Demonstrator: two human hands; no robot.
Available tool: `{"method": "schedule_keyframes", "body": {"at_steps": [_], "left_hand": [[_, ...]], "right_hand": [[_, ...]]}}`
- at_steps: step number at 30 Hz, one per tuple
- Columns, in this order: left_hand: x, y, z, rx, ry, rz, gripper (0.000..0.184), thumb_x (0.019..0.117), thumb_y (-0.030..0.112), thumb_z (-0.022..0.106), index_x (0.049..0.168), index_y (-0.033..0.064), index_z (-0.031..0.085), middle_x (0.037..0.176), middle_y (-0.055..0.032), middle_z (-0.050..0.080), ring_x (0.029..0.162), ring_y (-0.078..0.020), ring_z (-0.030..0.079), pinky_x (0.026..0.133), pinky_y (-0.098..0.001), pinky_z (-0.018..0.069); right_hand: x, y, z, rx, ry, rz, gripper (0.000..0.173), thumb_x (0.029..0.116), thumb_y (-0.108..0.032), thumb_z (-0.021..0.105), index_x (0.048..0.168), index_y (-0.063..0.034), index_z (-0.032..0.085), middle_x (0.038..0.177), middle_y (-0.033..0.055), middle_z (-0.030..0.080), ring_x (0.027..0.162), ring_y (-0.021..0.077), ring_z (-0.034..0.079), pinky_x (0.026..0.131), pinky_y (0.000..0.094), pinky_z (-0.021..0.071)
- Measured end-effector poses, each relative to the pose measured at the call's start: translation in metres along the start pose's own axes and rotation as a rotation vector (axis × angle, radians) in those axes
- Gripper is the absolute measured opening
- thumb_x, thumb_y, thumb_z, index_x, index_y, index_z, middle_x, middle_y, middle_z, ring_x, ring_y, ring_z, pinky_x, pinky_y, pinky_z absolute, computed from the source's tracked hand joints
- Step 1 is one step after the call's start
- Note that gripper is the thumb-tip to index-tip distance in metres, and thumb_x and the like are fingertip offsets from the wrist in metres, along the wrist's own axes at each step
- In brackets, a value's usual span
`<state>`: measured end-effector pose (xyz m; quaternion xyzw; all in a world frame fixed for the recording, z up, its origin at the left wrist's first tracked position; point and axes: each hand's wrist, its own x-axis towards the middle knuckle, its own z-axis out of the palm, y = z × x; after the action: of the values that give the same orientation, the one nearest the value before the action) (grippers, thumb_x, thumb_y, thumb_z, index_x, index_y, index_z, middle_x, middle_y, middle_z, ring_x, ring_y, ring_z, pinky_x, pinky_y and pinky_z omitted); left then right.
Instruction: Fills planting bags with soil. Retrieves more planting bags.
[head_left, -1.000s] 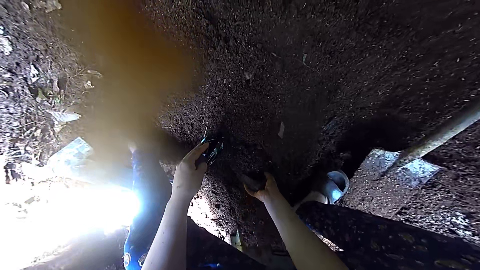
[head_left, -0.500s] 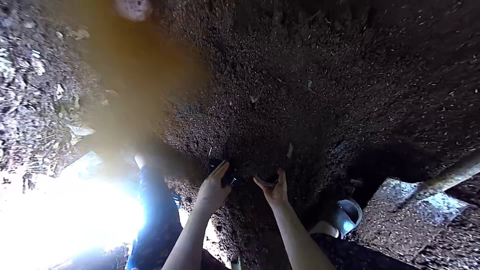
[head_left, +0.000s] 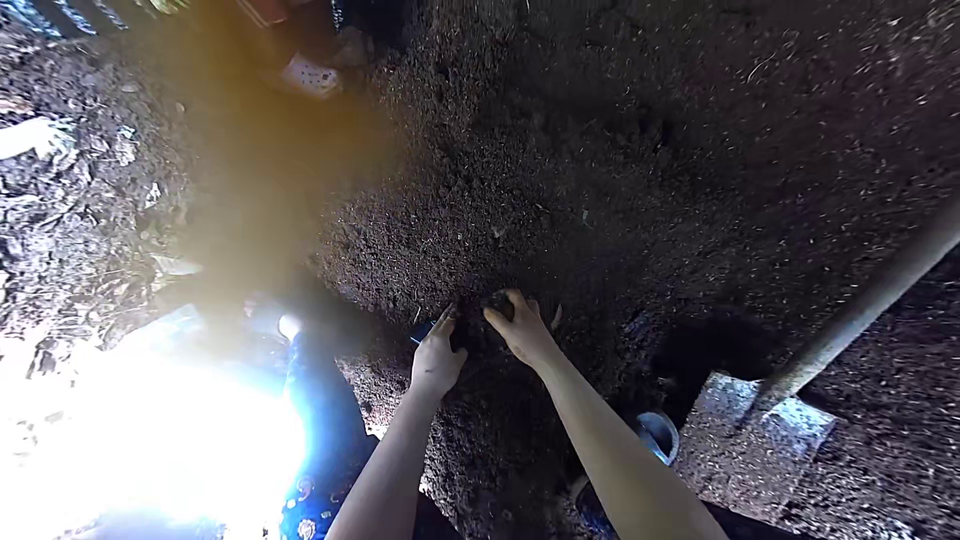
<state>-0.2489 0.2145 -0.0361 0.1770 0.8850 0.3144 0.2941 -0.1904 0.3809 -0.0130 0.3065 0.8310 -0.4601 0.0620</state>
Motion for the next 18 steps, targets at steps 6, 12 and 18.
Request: {"method": "schedule_keyframes", "body": {"at_steps": [6, 12, 18], "left_hand": [[0.006, -0.019, 0.007, 0.001, 0.006, -0.058, 0.077, 0.0925, 0.008, 0.065, 0.162, 0.0135, 0.032, 0.169, -0.0011, 0.03, 0.147, -0.0234, 0.044, 0.118, -0.0469, 0.0395], [0.011, -0.033, 0.003, 0.014, -0.017, -0.093, 0.078, 0.0931, 0.008, 0.064, 0.163, 0.0135, 0.03, 0.17, -0.0002, 0.028, 0.147, -0.0242, 0.045, 0.117, -0.0481, 0.04], [0.017, -0.037, 0.002, 0.13, -0.084, -0.1, 0.067, 0.0942, 0.011, 0.065, 0.157, 0.0196, 0.043, 0.17, -0.0031, 0.026, 0.143, -0.0297, 0.049, 0.112, -0.0532, 0.0451]], "right_hand": [[-0.001, -0.068, 0.009, -0.508, -0.001, 0.042, 0.056, 0.0984, -0.055, 0.058, 0.146, -0.0265, 0.051, 0.153, 0.0274, 0.038, 0.128, 0.0485, 0.052, 0.092, 0.0593, 0.0525], [-0.006, -0.077, 0.028, -0.593, 0.043, -0.074, 0.053, 0.097, -0.054, 0.061, 0.144, -0.0288, 0.053, 0.149, 0.0238, 0.041, 0.127, 0.0451, 0.052, 0.085, 0.054, 0.0565], [-0.008, 0.002, -0.005, -0.087, 0.215, -0.094, 0.058, 0.0965, -0.046, 0.065, 0.145, -0.0171, 0.053, 0.145, 0.0285, 0.048, 0.127, 0.0467, 0.052, 0.098, 0.0604, 0.0488]]}}
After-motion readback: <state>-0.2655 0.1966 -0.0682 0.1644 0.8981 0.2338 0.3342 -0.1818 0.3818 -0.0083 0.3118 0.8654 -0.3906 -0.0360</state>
